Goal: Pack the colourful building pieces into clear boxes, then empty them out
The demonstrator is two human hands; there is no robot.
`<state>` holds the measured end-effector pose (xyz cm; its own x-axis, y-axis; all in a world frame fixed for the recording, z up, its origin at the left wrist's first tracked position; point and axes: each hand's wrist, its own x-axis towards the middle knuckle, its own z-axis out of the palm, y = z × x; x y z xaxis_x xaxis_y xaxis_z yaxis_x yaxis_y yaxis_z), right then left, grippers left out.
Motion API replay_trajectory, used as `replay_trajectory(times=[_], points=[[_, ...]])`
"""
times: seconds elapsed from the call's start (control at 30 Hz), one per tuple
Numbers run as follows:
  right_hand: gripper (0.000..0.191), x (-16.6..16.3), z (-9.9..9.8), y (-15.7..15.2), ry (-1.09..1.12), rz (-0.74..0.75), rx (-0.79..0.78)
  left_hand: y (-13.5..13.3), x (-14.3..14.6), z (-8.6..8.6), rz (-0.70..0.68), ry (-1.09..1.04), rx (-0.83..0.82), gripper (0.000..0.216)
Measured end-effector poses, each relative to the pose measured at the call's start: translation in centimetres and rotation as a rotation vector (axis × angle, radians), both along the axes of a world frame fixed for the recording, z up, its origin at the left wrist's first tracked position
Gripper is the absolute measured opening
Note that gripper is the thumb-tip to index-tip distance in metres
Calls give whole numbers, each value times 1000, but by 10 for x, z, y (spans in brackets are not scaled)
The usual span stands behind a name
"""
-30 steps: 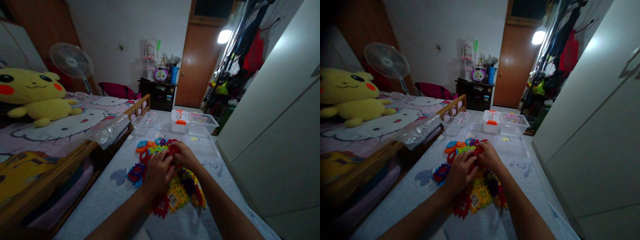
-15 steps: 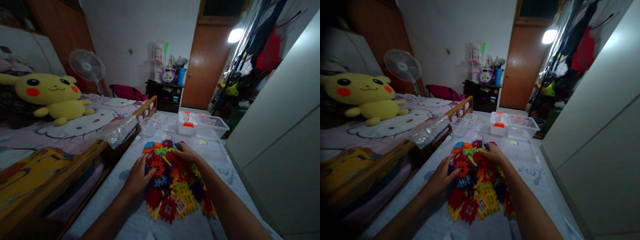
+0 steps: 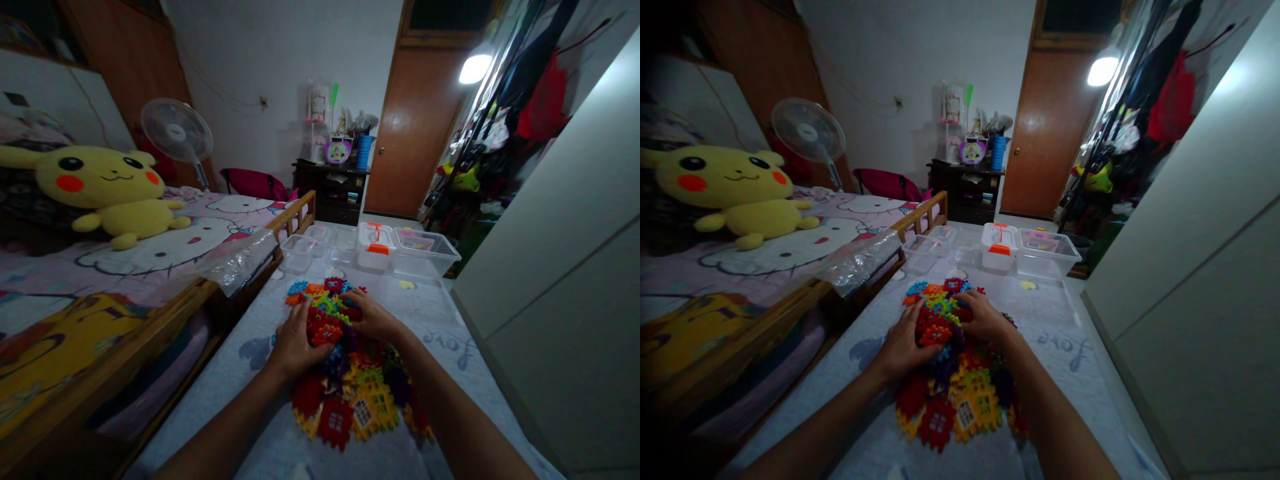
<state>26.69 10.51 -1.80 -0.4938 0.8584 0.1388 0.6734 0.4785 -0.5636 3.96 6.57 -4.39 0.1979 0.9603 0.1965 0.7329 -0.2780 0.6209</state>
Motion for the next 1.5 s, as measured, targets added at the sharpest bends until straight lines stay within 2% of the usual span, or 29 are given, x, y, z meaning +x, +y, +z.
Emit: replay_trajectory(times=[0.1, 0.2, 0.3, 0.4, 0.5, 0.67, 0.77, 0.9, 1.0, 1.07, 1.13, 1.27, 1.33, 1.5], points=[[56, 10, 9, -10, -35, 58, -29, 4, -4, 8, 28, 14, -19, 78], [56, 24, 18, -21, -118, 43, -69, 6, -12, 11, 38, 31, -24, 68], [55, 38, 25, -27, -194, -50, -98, 13, -22, 11, 28, -6, -8, 60], [53, 40, 28, -24, -195, -180, -62, 26, -29, 11, 43, -70, 32, 57], [52, 24, 29, -14, -199, -217, -33, 41, -33, 10, 81, -150, 43, 61], [54, -22, 19, -1, -289, -159, -82, 68, -33, 2, 96, -258, -43, 63], [58, -38, 12, -8, -314, -108, -90, 82, -32, -5, 59, -209, -86, 58], [50, -40, 14, -28, -287, 30, -79, 91, -28, -10, 6, -151, -99, 54], [42, -33, 22, -44, -287, 105, -48, 88, -24, -8, -74, -149, -82, 53], [33, -26, 26, -52, -313, 94, -35, 83, -21, -5, -168, -180, -85, 52], [26, -17, 27, -59, -344, 43, -17, 78, -17, -1, -258, -241, -125, 52], [27, 14, 24, -67, -337, -92, 26, 75, -7, 5, -356, -345, -195, 47], [27, 34, 23, -69, -273, -163, 25, 78, -2, 6, -347, -317, -193, 43], [29, 81, 18, -60, 40, -296, -8, 95, 1, 4, -175, -122, -127, 41]])
